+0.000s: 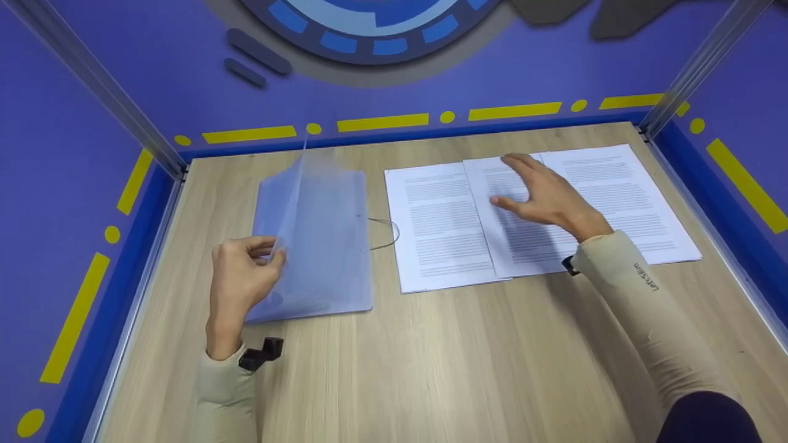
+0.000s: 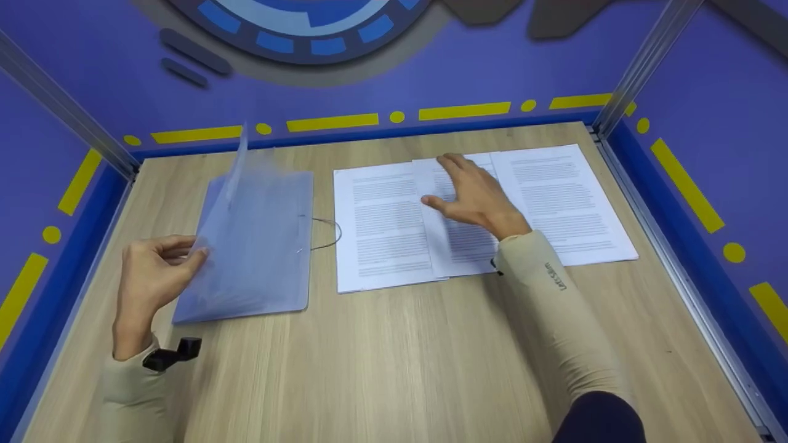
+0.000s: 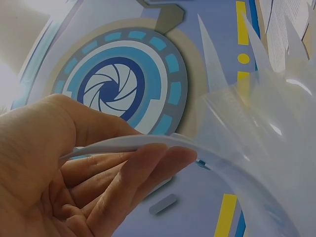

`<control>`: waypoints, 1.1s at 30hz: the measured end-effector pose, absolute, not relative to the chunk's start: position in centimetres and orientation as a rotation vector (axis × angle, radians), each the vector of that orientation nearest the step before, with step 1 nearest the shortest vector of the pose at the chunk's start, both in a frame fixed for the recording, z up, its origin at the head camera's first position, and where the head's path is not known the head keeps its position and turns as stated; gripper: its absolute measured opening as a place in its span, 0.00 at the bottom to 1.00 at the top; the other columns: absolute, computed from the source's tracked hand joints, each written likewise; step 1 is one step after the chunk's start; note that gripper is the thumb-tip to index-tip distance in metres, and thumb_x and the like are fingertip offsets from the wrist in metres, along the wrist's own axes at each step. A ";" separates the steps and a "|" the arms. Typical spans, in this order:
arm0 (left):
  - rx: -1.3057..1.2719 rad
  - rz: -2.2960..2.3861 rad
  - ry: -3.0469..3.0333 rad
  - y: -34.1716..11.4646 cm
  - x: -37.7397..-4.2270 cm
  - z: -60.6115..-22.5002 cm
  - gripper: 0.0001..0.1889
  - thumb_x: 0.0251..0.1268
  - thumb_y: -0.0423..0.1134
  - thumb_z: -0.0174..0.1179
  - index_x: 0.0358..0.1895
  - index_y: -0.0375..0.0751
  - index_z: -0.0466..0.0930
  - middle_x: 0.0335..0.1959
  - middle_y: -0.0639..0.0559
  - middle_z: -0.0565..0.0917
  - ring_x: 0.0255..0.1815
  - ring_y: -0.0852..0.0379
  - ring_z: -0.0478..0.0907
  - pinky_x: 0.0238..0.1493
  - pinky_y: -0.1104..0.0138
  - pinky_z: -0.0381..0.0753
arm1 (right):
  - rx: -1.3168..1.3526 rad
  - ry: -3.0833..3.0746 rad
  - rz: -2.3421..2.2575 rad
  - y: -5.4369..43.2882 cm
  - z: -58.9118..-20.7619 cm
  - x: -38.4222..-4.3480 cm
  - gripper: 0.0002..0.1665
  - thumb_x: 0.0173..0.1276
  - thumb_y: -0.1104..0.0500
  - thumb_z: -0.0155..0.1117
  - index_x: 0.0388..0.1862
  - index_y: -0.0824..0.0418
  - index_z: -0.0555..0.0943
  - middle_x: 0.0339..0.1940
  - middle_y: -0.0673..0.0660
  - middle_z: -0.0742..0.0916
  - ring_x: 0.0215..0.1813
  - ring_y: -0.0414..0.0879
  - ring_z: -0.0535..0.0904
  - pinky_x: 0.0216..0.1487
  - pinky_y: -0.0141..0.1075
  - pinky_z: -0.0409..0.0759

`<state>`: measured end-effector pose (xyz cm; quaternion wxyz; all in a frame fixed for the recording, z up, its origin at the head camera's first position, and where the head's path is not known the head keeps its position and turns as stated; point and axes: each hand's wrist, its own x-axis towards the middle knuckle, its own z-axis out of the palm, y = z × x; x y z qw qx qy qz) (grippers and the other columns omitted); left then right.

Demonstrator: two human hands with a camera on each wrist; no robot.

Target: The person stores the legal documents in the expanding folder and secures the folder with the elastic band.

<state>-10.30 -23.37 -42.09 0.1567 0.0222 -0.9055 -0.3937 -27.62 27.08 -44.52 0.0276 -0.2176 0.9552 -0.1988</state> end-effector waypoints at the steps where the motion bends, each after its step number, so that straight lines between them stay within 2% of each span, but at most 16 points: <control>1: 0.060 -1.127 -2.589 -23.3 -10.3 -42.1 0.10 0.65 0.29 0.70 0.47 0.26 0.92 0.40 0.32 0.92 0.38 0.39 0.92 0.41 0.51 0.92 | -0.643 2.952 -0.621 27.7 -44.5 -27.6 0.59 0.72 0.27 0.64 0.88 0.58 0.58 0.88 0.63 0.63 0.87 0.67 0.57 0.82 0.70 0.57; 7: 0.058 -1.135 -2.595 -23.2 -10.4 -42.1 0.11 0.66 0.29 0.69 0.47 0.27 0.92 0.41 0.33 0.92 0.39 0.39 0.92 0.43 0.48 0.92 | -0.480 2.946 -0.659 30.8 -44.1 -27.8 0.61 0.72 0.26 0.64 0.89 0.58 0.55 0.88 0.66 0.60 0.87 0.70 0.54 0.81 0.73 0.54; 14: 0.080 -1.116 -2.593 -23.2 -10.3 -42.0 0.10 0.65 0.30 0.69 0.47 0.29 0.92 0.40 0.34 0.93 0.38 0.40 0.92 0.41 0.53 0.92 | -0.359 2.941 -0.675 34.1 -44.4 -28.3 0.60 0.73 0.28 0.64 0.88 0.62 0.55 0.87 0.70 0.60 0.86 0.72 0.53 0.81 0.73 0.52; 21: 0.088 -1.147 -2.612 -22.9 -10.2 -42.1 0.11 0.66 0.29 0.69 0.48 0.26 0.91 0.41 0.32 0.92 0.39 0.38 0.92 0.44 0.47 0.92 | -0.238 2.914 -0.679 38.5 -45.9 -28.5 0.61 0.75 0.29 0.62 0.87 0.69 0.54 0.85 0.77 0.60 0.85 0.76 0.52 0.81 0.73 0.50; 26: 0.079 -1.134 -2.604 -22.9 -10.2 -42.2 0.11 0.65 0.28 0.69 0.47 0.25 0.91 0.40 0.31 0.92 0.38 0.37 0.92 0.43 0.47 0.92 | -0.155 2.898 -0.685 41.2 -46.7 -28.5 0.62 0.75 0.29 0.62 0.85 0.75 0.55 0.83 0.80 0.61 0.83 0.78 0.53 0.81 0.73 0.52; 33: 0.087 -1.136 -2.609 -22.9 -10.3 -42.4 0.12 0.65 0.29 0.69 0.48 0.26 0.91 0.40 0.31 0.92 0.37 0.38 0.92 0.41 0.48 0.92 | -0.010 2.896 -0.694 44.5 -47.5 -28.2 0.60 0.76 0.32 0.61 0.83 0.77 0.55 0.80 0.84 0.62 0.79 0.81 0.57 0.77 0.77 0.56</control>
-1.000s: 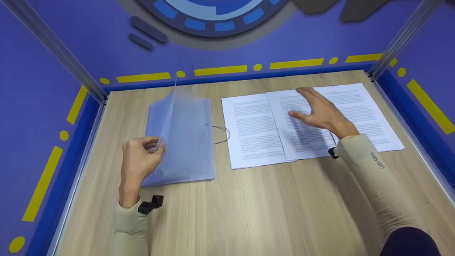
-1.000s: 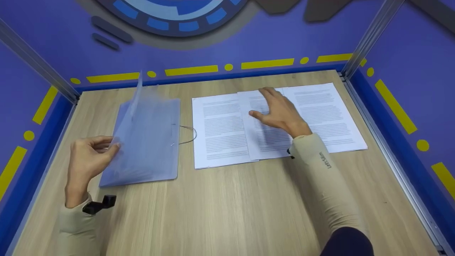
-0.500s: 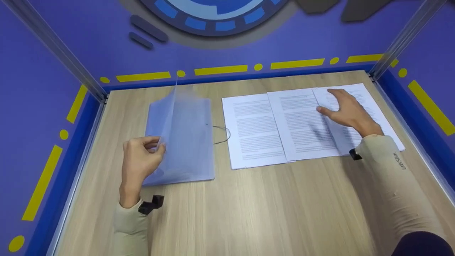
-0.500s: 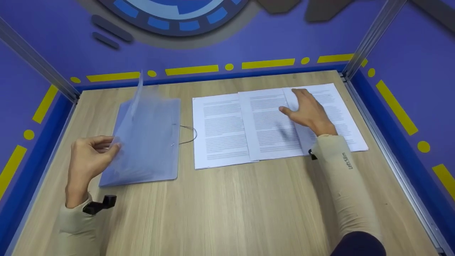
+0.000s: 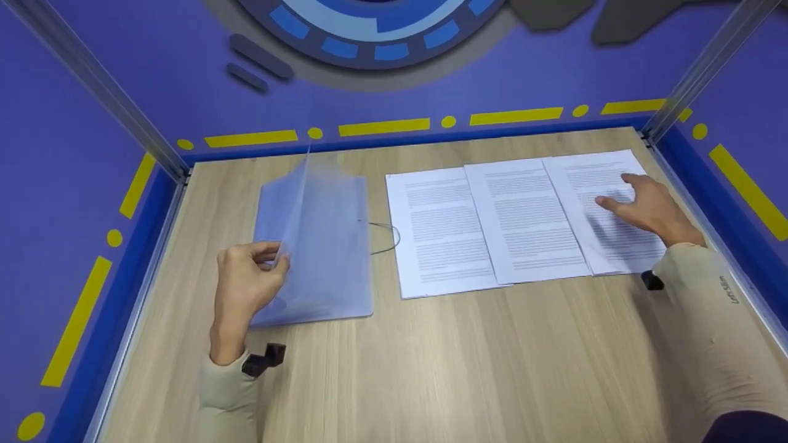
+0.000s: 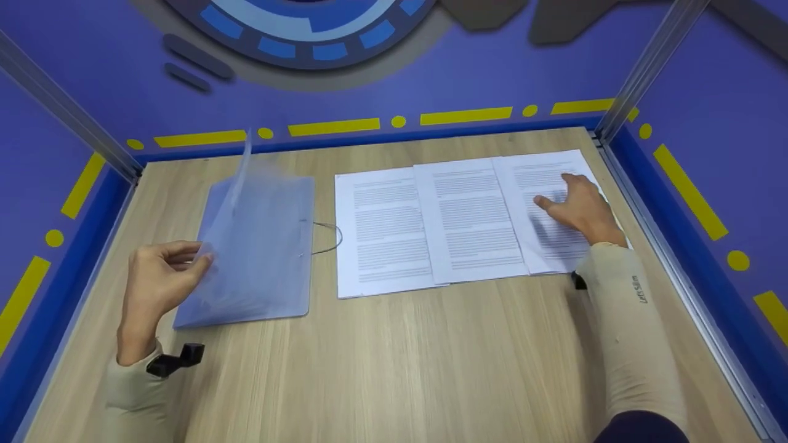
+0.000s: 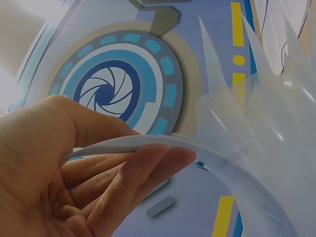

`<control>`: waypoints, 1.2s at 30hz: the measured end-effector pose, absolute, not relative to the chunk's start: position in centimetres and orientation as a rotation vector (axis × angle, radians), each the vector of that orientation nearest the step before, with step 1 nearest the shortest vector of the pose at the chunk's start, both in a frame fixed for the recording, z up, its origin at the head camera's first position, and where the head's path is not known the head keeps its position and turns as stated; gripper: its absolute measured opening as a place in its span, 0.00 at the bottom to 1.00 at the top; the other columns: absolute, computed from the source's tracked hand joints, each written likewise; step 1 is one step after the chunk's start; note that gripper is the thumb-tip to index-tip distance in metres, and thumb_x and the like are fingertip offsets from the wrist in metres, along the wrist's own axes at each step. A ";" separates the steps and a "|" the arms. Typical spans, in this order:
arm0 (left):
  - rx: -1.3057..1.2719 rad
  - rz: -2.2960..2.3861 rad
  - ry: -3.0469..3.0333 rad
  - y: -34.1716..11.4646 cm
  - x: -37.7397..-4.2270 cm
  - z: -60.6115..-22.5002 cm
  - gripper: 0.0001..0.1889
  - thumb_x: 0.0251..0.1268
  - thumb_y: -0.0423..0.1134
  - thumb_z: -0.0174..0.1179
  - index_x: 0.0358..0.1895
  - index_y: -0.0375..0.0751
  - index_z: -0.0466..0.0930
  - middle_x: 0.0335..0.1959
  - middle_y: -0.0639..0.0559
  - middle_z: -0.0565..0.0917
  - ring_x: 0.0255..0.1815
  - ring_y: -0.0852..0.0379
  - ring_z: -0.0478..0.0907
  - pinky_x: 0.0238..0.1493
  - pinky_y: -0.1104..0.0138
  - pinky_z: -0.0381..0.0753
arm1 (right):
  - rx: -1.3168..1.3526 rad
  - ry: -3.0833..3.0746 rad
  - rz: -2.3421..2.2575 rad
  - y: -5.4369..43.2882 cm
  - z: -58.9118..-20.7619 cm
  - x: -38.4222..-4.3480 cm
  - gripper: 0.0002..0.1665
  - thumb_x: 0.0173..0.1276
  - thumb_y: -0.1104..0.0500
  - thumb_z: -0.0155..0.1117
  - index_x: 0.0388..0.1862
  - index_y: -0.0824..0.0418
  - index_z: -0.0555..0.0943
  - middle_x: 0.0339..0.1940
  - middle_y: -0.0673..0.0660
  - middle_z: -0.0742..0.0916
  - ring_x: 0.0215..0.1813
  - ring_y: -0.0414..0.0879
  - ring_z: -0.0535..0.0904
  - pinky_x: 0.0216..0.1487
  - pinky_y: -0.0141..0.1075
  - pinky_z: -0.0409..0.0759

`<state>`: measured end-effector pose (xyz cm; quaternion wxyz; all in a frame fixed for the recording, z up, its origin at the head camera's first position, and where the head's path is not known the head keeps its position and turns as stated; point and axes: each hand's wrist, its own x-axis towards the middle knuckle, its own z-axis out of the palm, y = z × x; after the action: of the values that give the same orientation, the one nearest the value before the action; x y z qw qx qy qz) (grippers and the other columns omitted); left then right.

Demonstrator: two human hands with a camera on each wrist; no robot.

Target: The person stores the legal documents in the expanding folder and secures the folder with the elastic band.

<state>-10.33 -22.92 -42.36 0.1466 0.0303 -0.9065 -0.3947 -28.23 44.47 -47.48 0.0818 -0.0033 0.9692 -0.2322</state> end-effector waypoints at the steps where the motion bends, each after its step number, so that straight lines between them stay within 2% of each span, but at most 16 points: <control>1: 0.087 -1.136 -2.610 -22.9 -10.3 -42.4 0.12 0.65 0.30 0.69 0.48 0.27 0.91 0.40 0.31 0.92 0.37 0.38 0.92 0.41 0.48 0.92 | 0.008 2.891 -0.706 44.9 -47.6 -28.1 0.60 0.77 0.32 0.61 0.83 0.78 0.54 0.80 0.84 0.62 0.78 0.82 0.57 0.76 0.78 0.57; 8: 0.060 -1.138 -2.603 -23.0 -10.4 -42.6 0.11 0.65 0.29 0.69 0.48 0.27 0.92 0.39 0.32 0.92 0.35 0.39 0.92 0.39 0.48 0.92 | 0.158 2.839 -0.738 48.3 -48.9 -27.2 0.63 0.77 0.31 0.59 0.84 0.78 0.47 0.79 0.86 0.59 0.73 0.82 0.57 0.73 0.80 0.60; 16: 0.067 -1.145 -2.609 -22.9 -10.5 -42.6 0.11 0.65 0.29 0.70 0.48 0.27 0.91 0.39 0.32 0.92 0.36 0.39 0.92 0.41 0.48 0.92 | 0.214 2.832 -0.686 51.6 -50.0 -26.3 0.64 0.76 0.32 0.60 0.82 0.81 0.48 0.74 0.88 0.62 0.69 0.82 0.58 0.71 0.80 0.60; 25: 0.061 -1.143 -2.600 -23.0 -10.5 -42.6 0.11 0.65 0.29 0.70 0.48 0.26 0.91 0.39 0.32 0.92 0.37 0.38 0.92 0.41 0.47 0.92 | 0.320 2.754 -0.662 52.9 -49.8 -26.1 0.73 0.70 0.27 0.66 0.83 0.79 0.44 0.76 0.87 0.60 0.69 0.81 0.56 0.75 0.80 0.54; 36: 0.082 -1.134 -2.598 -23.0 -10.4 -42.4 0.11 0.65 0.29 0.70 0.48 0.26 0.91 0.41 0.32 0.92 0.38 0.38 0.92 0.43 0.47 0.92 | 0.363 2.730 -0.748 53.2 -49.9 -26.3 0.72 0.70 0.32 0.71 0.84 0.79 0.44 0.76 0.86 0.64 0.74 0.81 0.57 0.75 0.79 0.55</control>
<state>-10.43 -23.04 -42.41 0.1523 0.0285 -0.9054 -0.3952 -26.30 53.18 -49.89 0.1434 0.1260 0.9467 -0.2594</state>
